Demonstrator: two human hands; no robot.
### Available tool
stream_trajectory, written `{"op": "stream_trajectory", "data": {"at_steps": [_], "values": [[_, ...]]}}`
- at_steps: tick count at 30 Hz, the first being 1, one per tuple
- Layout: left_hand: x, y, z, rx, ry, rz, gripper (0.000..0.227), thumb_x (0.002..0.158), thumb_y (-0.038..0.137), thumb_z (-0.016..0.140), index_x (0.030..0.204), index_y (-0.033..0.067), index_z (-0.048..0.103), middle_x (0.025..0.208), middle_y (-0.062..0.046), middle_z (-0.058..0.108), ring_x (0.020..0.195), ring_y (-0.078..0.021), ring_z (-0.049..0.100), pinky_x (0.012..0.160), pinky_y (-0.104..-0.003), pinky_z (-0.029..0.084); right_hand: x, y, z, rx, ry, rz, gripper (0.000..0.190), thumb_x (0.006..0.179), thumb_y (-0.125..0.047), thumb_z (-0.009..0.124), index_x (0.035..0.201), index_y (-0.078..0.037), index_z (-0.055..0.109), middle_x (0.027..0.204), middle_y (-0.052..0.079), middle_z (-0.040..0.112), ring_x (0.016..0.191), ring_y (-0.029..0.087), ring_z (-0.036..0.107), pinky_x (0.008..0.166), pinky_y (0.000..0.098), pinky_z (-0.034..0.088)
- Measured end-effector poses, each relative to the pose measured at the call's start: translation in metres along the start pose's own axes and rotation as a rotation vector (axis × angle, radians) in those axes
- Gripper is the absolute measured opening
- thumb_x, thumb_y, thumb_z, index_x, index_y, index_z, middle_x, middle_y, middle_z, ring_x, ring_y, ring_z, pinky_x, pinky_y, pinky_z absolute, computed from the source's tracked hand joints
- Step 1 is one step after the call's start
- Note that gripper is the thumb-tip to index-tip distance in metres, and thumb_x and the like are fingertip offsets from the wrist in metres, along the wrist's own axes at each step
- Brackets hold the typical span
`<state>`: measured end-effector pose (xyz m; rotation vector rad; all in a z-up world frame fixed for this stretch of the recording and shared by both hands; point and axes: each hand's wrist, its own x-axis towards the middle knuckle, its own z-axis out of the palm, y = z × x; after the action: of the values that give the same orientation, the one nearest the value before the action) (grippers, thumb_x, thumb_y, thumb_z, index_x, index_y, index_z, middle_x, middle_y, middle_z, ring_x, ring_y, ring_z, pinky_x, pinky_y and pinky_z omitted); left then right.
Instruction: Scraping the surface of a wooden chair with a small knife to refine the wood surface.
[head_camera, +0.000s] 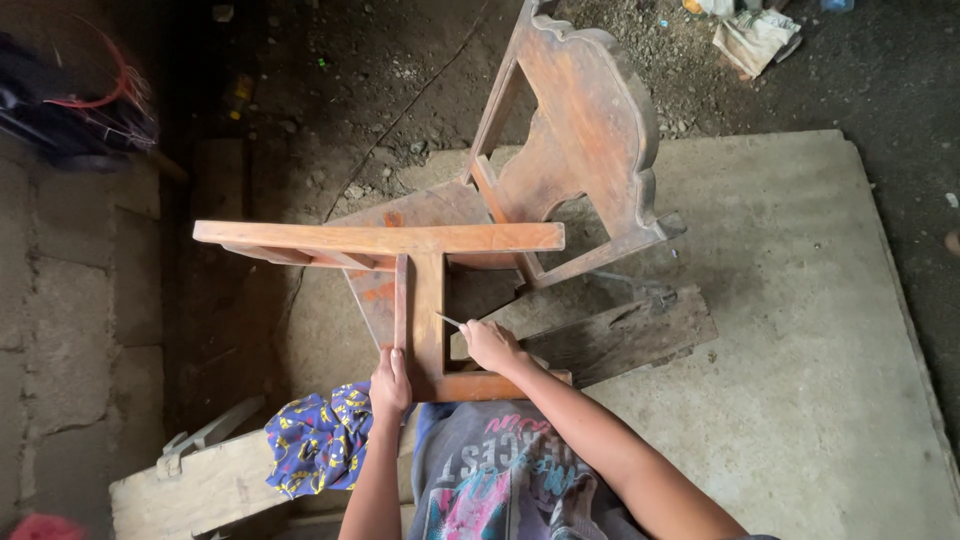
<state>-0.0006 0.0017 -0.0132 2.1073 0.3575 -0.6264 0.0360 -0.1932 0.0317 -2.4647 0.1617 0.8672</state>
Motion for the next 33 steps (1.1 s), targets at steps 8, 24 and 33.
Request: {"op": "stream_trajectory", "data": {"at_steps": [8,24,33], "values": [[-0.002,0.007,0.000,0.003,0.014,-0.005,0.040,0.089,0.043,0.018,0.100,0.0147,0.045,0.097,-0.024,0.056,0.098,-0.0419,0.051,0.085,-0.050,0.038,-0.006,-0.007,-0.010,-0.075,-0.015,0.008,0.038,0.089,-0.035,0.025,0.091,-0.006,0.050,0.085,0.021,0.060,0.081,0.038,0.060,0.069,0.0485,0.048],[-0.009,0.014,-0.003,-0.002,0.026,-0.011,0.040,0.089,0.042,0.018,0.105,0.0156,0.044,0.098,-0.027,0.056,0.098,-0.0443,0.049,0.086,-0.051,0.037,-0.009,-0.008,-0.002,-0.027,-0.029,0.037,0.037,0.088,-0.034,0.025,0.092,-0.005,0.047,0.086,0.023,0.058,0.082,0.041,0.059,0.068,0.0505,0.048],[-0.005,0.008,-0.001,0.007,0.026,-0.009,0.042,0.089,0.042,0.018,0.107,0.0147,0.044,0.100,-0.026,0.055,0.099,-0.0434,0.049,0.086,-0.052,0.037,-0.008,-0.008,-0.002,-0.050,-0.013,0.015,0.034,0.087,-0.033,0.027,0.091,-0.006,0.046,0.086,0.023,0.058,0.082,0.040,0.059,0.069,0.0497,0.048]]}}
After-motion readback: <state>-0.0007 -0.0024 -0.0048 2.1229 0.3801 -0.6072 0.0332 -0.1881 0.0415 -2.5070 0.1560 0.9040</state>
